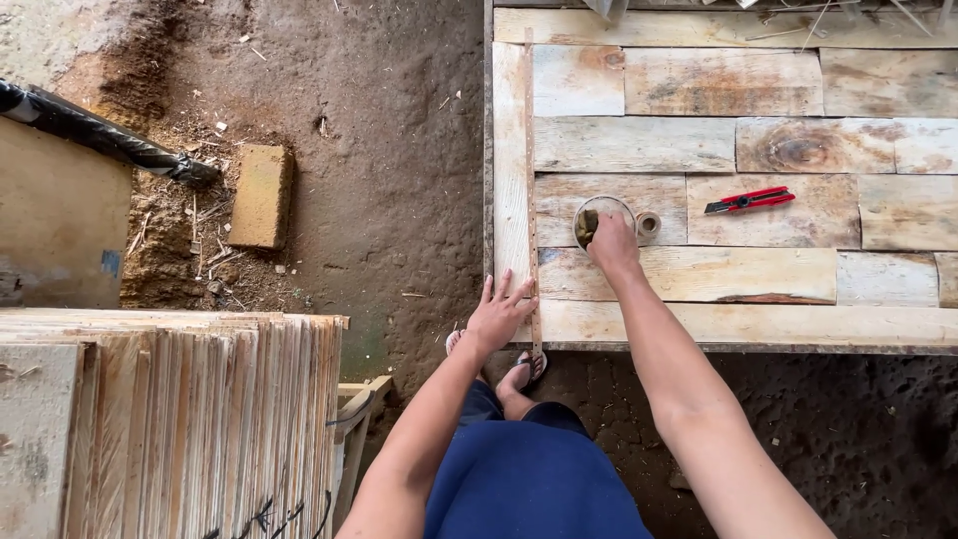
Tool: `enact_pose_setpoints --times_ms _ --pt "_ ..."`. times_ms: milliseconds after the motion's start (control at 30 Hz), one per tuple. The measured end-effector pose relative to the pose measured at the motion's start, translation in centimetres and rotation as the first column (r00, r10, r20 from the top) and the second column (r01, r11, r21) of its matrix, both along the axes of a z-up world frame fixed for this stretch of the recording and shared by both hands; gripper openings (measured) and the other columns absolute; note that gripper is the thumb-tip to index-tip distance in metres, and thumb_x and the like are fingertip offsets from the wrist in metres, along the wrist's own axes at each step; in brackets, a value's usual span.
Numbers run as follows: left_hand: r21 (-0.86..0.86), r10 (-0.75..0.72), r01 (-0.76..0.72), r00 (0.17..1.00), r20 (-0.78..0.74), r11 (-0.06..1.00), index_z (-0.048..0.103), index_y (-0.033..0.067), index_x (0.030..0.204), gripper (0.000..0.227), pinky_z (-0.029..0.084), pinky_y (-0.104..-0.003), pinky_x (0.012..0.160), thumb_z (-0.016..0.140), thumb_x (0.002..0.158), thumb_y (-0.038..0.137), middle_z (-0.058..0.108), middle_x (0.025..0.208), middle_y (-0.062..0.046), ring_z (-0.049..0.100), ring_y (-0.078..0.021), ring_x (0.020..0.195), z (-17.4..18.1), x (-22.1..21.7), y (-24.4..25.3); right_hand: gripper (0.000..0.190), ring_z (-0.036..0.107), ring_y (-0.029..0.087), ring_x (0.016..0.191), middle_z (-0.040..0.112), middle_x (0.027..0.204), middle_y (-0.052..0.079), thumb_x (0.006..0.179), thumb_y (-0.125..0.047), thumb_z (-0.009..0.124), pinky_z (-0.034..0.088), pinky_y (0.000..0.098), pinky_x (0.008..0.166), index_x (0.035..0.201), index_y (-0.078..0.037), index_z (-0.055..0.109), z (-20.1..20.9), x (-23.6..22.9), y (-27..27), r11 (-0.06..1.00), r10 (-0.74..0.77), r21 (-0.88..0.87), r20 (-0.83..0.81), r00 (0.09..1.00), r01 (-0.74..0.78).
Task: Packing small portions of material into thin wooden strips and securing them with tape on a workbench.
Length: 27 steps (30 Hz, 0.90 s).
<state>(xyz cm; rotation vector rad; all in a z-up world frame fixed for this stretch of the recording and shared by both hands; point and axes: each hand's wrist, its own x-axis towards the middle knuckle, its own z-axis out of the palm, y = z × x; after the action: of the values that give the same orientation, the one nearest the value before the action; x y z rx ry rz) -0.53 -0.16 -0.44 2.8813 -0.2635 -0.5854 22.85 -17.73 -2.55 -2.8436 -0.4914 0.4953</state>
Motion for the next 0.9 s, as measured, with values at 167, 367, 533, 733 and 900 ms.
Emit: enact_pose_setpoints --times_ms 167,367,533,733,900 --pt "-0.009 0.004 -0.004 1.000 0.004 1.000 0.051 0.0330 0.149 0.054 0.016 -0.066 0.123 0.057 0.097 0.019 0.026 0.167 0.003 0.015 -0.0430 0.156 0.1 0.0 0.2 0.032 0.070 0.051 0.090 0.062 0.104 0.024 0.076 0.002 0.053 0.060 0.0563 0.081 0.103 0.006 0.071 -1.1 0.2 -0.5 1.000 0.000 0.027 0.039 0.999 -0.001" --pt "-0.012 -0.005 0.005 1.000 0.009 1.000 0.052 0.0337 0.148 0.054 0.016 -0.065 0.123 0.058 0.097 0.019 0.027 0.167 0.005 0.016 -0.0414 0.156 -0.3 0.1 0.3 0.028 0.070 0.050 0.091 0.064 0.099 0.025 0.082 0.004 0.060 0.061 0.0567 0.080 0.108 0.007 0.072 -1.6 0.8 -0.9 0.989 -0.126 0.079 -0.041 0.991 0.129" --pt "-0.007 -0.028 0.028 0.999 0.026 1.000 0.052 0.0359 0.148 0.057 0.018 -0.065 0.123 0.059 0.095 0.018 0.027 0.167 0.006 0.018 -0.0406 0.155 -0.3 -0.1 0.6 0.030 0.070 0.049 0.100 0.066 0.106 0.023 0.084 -0.003 0.073 0.059 0.0609 0.084 0.112 0.004 0.070 4.1 -2.0 0.2 0.978 -0.170 0.125 0.013 0.985 0.167" --pt "-0.010 -0.058 0.058 0.998 0.035 0.998 0.050 0.0372 0.148 0.061 0.020 -0.063 0.123 0.056 0.092 0.014 0.030 0.165 0.009 0.021 -0.0373 0.155 -1.0 0.2 1.3 0.012 0.070 0.046 0.100 0.074 0.093 0.020 0.089 -0.009 0.064 0.058 0.0573 0.086 0.091 -0.008 0.076 4.1 -11.9 2.4 0.934 -0.199 0.252 -0.221 0.955 0.254" --pt "0.009 -0.026 0.026 0.997 0.073 1.000 0.043 0.0342 0.149 0.057 0.021 -0.058 0.123 0.050 0.096 0.014 0.034 0.164 0.011 0.027 -0.0304 0.154 -0.6 0.4 1.4 0.012 0.073 0.039 0.099 0.078 0.090 0.009 0.082 -0.014 0.064 0.060 0.0525 0.087 0.089 -0.014 0.074 3.2 -16.0 3.2 0.923 -0.265 0.176 -0.353 0.897 0.342"
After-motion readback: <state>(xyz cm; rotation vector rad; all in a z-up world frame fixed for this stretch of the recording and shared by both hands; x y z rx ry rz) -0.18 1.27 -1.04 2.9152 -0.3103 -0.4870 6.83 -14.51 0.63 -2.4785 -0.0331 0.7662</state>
